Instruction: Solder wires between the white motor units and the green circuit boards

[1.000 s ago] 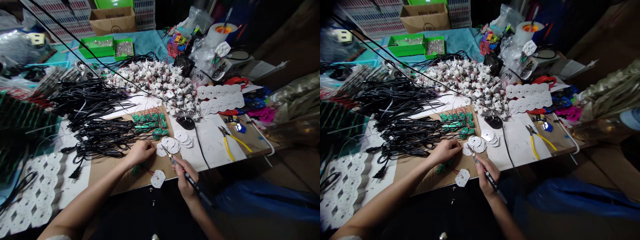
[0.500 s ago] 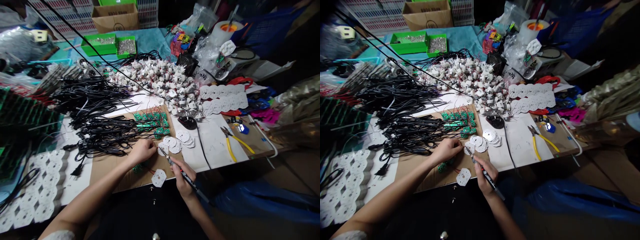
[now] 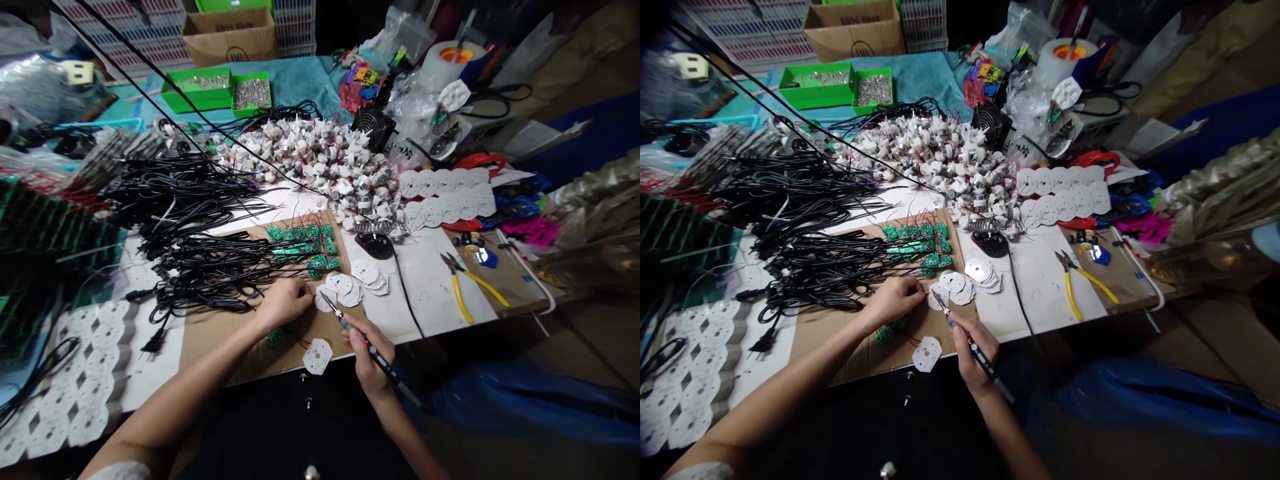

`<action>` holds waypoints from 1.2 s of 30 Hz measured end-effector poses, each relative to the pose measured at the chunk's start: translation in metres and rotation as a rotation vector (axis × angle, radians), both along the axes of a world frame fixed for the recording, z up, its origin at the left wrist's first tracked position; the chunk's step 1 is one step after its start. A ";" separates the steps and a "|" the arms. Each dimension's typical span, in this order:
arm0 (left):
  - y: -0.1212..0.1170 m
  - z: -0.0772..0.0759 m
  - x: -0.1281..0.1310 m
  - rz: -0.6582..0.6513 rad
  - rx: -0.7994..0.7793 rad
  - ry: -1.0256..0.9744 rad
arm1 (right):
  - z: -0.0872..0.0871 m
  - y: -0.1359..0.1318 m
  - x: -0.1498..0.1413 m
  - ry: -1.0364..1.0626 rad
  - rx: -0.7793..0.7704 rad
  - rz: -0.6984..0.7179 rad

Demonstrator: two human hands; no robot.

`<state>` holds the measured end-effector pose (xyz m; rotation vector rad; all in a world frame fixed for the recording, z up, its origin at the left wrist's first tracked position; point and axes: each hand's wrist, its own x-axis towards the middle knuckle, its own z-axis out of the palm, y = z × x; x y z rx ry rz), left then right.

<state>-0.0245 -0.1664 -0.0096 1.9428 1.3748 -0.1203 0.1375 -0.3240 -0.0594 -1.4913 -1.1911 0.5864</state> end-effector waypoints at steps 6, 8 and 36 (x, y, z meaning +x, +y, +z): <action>-0.005 -0.004 -0.005 0.003 0.050 -0.054 | -0.005 -0.001 0.000 0.135 -0.048 -0.099; -0.009 -0.008 -0.010 -0.008 0.157 -0.109 | -0.004 0.000 0.000 0.141 -0.046 -0.107; 0.011 0.001 0.013 -0.026 0.083 0.086 | -0.003 0.007 -0.002 0.081 -0.100 -0.042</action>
